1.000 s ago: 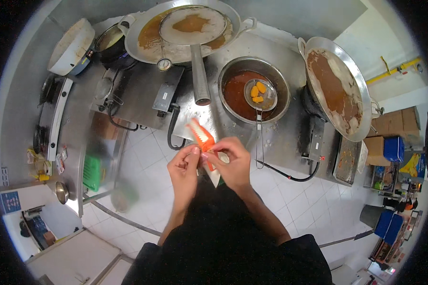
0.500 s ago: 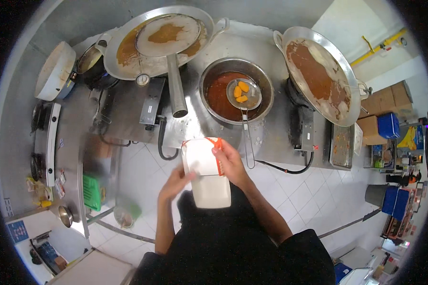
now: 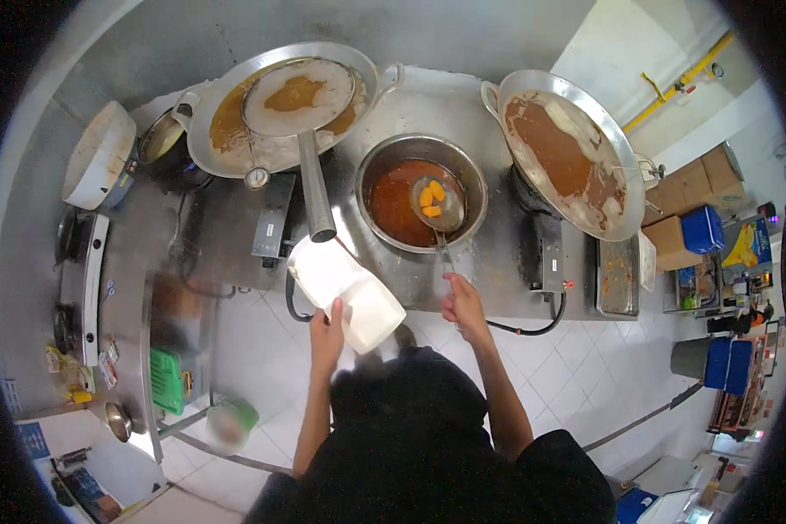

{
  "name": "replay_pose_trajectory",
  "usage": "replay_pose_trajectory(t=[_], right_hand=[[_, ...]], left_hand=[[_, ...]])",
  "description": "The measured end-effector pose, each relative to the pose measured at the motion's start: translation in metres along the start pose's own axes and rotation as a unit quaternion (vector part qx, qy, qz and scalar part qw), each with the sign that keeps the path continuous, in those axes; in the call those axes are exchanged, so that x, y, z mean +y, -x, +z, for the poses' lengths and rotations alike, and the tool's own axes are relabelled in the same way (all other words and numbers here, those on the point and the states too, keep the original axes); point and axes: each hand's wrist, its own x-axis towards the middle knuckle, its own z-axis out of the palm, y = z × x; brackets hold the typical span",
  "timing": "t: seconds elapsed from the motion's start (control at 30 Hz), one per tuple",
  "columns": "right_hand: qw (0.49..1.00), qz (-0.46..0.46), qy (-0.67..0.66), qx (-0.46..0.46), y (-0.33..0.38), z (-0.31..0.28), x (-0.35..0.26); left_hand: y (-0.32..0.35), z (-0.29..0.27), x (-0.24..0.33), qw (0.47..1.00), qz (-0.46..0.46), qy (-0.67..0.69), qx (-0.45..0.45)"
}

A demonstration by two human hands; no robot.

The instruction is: The person prepares food by assembling a cardboard container and scooping nuggets into it. They then boil noodles in a pot using a strainer, transfer them to a bowl, use scissors to cut open sauce packets to mix in, and finally place the seasoned noodles into the container.

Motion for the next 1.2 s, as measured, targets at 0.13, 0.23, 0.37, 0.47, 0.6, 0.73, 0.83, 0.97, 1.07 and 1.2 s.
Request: replay_pose_trajectory(t=[0.13, 0.23, 0.37, 0.47, 0.6, 0.73, 0.83, 0.97, 1.07, 1.2], right_hand=[[0.995, -0.087, 0.047, 0.028, -0.01, -0.004, 0.003], [0.996, -0.031, -0.073, 0.05, -0.003, 0.002, 0.0], [0.996, -0.05, -0.053, -0.054, 0.012, -0.005, -0.002], [0.992, -0.043, -0.096, -0.069, 0.017, -0.004, -0.003], [0.991, -0.012, -0.126, -0.046, 0.03, -0.006, -0.01], [0.99, -0.051, -0.121, -0.05, 0.021, -0.004, -0.012], [0.994, -0.018, -0.104, -0.042, 0.035, -0.017, -0.008], [0.997, -0.033, -0.07, -0.02, 0.033, -0.017, -0.012], [0.998, -0.054, -0.036, -0.004, 0.038, -0.018, -0.017], [0.982, -0.154, 0.101, 0.034, 0.056, -0.026, -0.014]], left_hand=[[-0.009, 0.008, -0.002, 0.999, 0.014, 0.02, 0.026], [-0.017, 0.025, 0.003, 0.996, 0.048, 0.039, 0.063], [-0.021, 0.03, 0.001, 0.993, 0.064, 0.064, 0.074], [-0.024, 0.032, -0.001, 0.984, 0.089, 0.068, 0.137], [-0.026, 0.029, 0.004, 0.984, 0.016, 0.109, 0.138], [-0.032, 0.028, -0.007, 0.978, 0.015, 0.146, 0.145], [-0.039, 0.035, -0.002, 0.975, 0.037, 0.176, 0.129], [-0.06, 0.049, -0.008, 0.981, 0.082, 0.116, 0.131], [-0.078, 0.074, 0.003, 0.979, 0.137, 0.008, 0.152], [-0.106, 0.108, 0.009, 0.891, 0.355, -0.247, 0.14]])
